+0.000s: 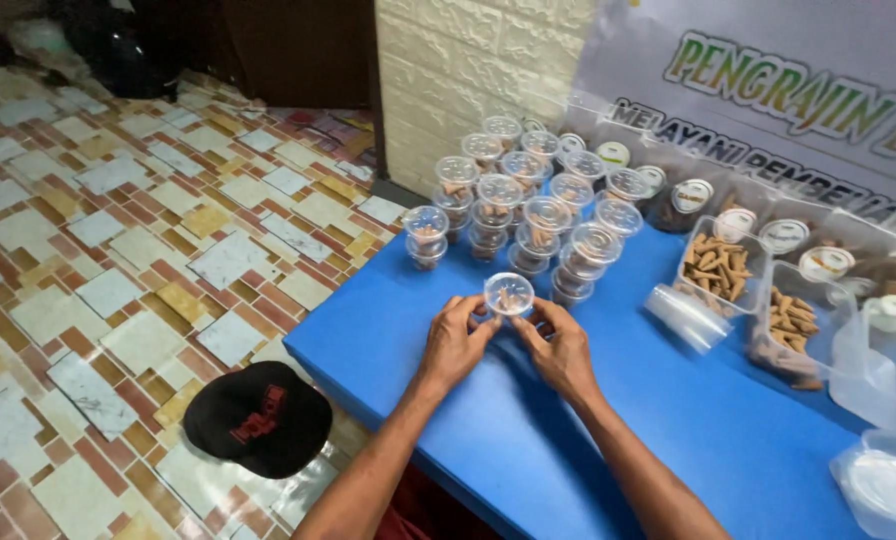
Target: The person picks up incense cones from a container and places them into small plastic cups, then snaps lids onto the cups.
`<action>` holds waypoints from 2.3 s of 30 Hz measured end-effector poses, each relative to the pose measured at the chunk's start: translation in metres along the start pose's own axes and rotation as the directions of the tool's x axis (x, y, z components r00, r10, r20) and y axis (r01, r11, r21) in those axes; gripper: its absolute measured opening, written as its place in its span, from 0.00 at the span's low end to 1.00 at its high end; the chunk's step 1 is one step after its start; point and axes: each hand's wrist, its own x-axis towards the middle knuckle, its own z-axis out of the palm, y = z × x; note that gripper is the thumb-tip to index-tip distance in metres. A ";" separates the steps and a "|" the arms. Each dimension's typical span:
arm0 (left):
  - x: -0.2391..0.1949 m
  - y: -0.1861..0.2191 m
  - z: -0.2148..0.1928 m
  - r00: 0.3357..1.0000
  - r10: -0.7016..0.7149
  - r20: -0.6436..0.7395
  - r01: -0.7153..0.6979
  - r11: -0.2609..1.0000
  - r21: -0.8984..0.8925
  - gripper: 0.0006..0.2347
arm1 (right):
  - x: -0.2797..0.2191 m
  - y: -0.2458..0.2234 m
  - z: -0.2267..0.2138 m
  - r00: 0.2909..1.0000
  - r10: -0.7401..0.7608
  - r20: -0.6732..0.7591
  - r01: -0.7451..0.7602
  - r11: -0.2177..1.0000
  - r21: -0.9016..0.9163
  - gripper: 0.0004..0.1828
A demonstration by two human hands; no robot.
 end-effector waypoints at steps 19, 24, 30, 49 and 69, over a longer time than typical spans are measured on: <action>0.086 -0.016 -0.056 0.874 0.088 -0.478 -0.061 0.996 0.073 0.14 | 0.107 -0.050 0.110 0.987 -0.124 -0.102 0.148 0.952 0.268 0.16; 0.087 -0.020 -0.056 0.847 0.110 -0.520 -0.073 0.993 0.092 0.13 | 0.113 -0.048 0.117 0.991 -0.114 -0.076 0.131 0.952 0.277 0.16; 0.089 -0.027 -0.057 0.844 0.095 -0.529 -0.066 0.995 0.073 0.13 | 0.114 -0.040 0.123 0.994 -0.098 -0.057 0.109 0.958 0.266 0.17; 0.085 -0.026 -0.058 0.831 0.027 -0.555 -0.014 1.000 0.028 0.13 | 0.110 -0.046 0.122 0.997 -0.055 -0.046 0.065 0.962 0.266 0.18; 0.047 0.058 -0.017 0.812 0.386 -0.437 -0.384 0.918 0.098 0.05 | -0.007 -0.029 -0.040 0.980 -0.196 0.039 0.199 0.973 -0.113 0.19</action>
